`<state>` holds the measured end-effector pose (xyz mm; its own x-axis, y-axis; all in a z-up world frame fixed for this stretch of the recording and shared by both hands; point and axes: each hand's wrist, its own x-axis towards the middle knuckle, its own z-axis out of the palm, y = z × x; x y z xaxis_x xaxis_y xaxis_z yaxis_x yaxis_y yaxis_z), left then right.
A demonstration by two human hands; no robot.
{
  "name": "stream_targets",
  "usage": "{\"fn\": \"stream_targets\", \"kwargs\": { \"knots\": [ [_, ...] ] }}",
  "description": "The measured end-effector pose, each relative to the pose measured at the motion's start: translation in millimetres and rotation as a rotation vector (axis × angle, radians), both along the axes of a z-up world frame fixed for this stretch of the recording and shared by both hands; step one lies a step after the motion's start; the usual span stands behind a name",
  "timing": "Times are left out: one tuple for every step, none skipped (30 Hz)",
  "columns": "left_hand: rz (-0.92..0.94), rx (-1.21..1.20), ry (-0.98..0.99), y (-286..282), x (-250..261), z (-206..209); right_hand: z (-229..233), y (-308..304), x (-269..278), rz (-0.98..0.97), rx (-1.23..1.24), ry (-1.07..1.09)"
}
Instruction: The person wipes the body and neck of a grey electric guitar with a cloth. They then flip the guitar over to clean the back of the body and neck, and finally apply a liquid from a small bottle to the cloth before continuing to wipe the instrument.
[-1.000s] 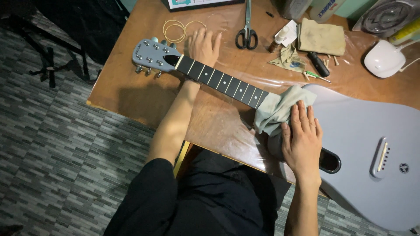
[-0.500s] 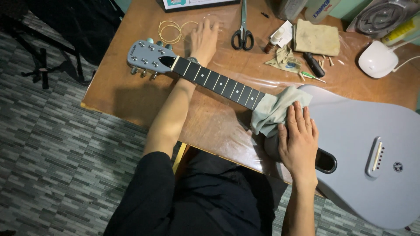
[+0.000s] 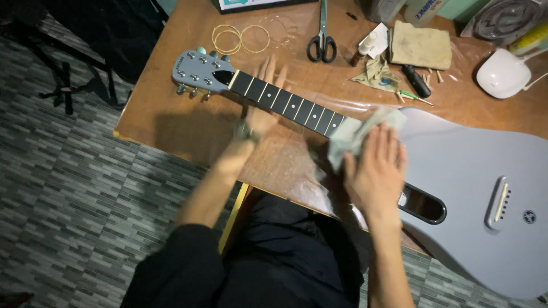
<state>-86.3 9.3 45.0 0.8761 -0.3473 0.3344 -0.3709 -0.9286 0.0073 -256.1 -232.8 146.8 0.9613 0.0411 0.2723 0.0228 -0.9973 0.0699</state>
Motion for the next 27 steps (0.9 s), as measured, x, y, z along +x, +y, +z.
{"fn": "stream_targets", "kwargs": {
  "knots": [
    [0.197,-0.33,0.343,2.6,-44.4,6.0,-5.5,10.6,7.4,0.024,0.042,0.054],
    [0.394,-0.663,0.683,5.2,-88.0,11.9,-11.0,21.3,15.7,0.05,0.083,0.107],
    [0.397,-0.661,0.678,7.6,-99.0,16.7,-11.5,33.2,23.2,0.054,0.086,0.104],
    [0.285,-0.649,0.203,8.7,-111.2,20.9,-11.9,44.2,29.4,0.11,0.094,0.12],
    [0.159,-0.611,-0.266,9.6,-123.5,25.0,-12.4,55.0,35.4,0.167,0.102,0.135],
    [0.159,-0.611,-0.266,1.3,-137.3,44.0,-6.8,61.1,39.2,0.167,0.102,0.135],
    [0.128,-0.779,-0.284,-7.1,-151.3,63.1,-1.0,67.1,42.8,0.25,0.174,0.178],
    [0.095,-0.949,-0.301,-16.3,-164.6,82.3,5.3,72.3,46.9,0.334,0.244,0.22],
    [0.094,-0.952,-0.303,-26.5,-151.7,82.0,8.2,62.7,44.3,0.333,0.241,0.219],
    [-0.038,-0.867,-0.336,-36.1,-137.4,82.1,11.3,53.8,43.5,0.338,0.333,0.015],
    [-0.168,-0.778,-0.368,-45.1,-122.9,82.1,14.2,45.4,42.8,0.341,0.423,-0.189],
    [-0.159,-0.779,-0.367,-59.2,-113.1,87.6,23.4,31.0,26.5,0.347,0.422,-0.182],
    [-0.188,-0.614,-0.335,-72.7,-103.0,92.7,32.3,16.8,10.3,0.254,0.424,-0.142],
    [-0.21,-0.447,-0.303,-85.8,-92.1,97.5,41.2,2.3,-4.0,0.167,0.425,-0.101],
    [-0.196,-0.448,-0.303,-98.0,-86.6,85.9,32.5,-11.4,-19.5,0.179,0.423,-0.095],
    [-0.192,-0.288,-0.19,-108.6,-80.0,74.6,23.9,-24.4,-33.3,0.094,0.344,-0.114],
    [-0.188,-0.129,-0.075,-118.8,-72.9,63.3,15.3,-37.9,-46.6,0.011,0.265,-0.133],
    [-0.174,-0.131,-0.075,-108.5,-69.6,80.3,8.4,-40.1,-54.2,0.024,0.264,-0.13],
    [-0.154,0.005,0.156,-98.4,-66.4,97.4,1.5,-43.0,-61.5,-0.024,0.257,-0.078],
    [-0.139,0.141,0.388,-88.7,-63.2,114.5,-5.7,-45.8,-69.6,-0.077,0.251,-0.027],
    [-0.131,0.139,0.39,-64.5,-55.4,108.4,-5.9,-45.6,-67.8,-0.069,0.251,-0.025],
    [-0.054,-0.053,0.148,-41.0,-48.0,102.3,-6.4,-44.7,-67.6,-0.063,0.239,-0.024],
    [0.022,-0.241,-0.096,-17.5,-40.7,96.3,-6.8,-44.0,-67.4,-0.058,0.226,-0.022],
    [0.023,-0.24,-0.099,2.9,-28.6,94.2,-7.2,-43.4,-66.5,-0.056,0.227,-0.025],
    [0.086,-0.135,0.063,23.6,-16.6,92.3,-7.5,-42.6,-65.6,-0.074,0.223,-0.007],
    [0.15,-0.031,0.226,44.4,-4.8,90.2,-7.5,-42.3,-63.9,-0.088,0.217,0.011],
    [0.154,-0.032,0.224,39.7,-7.3,94.9,-8.0,-42.3,-63.1,-0.084,0.216,0.009]
  ]
}}
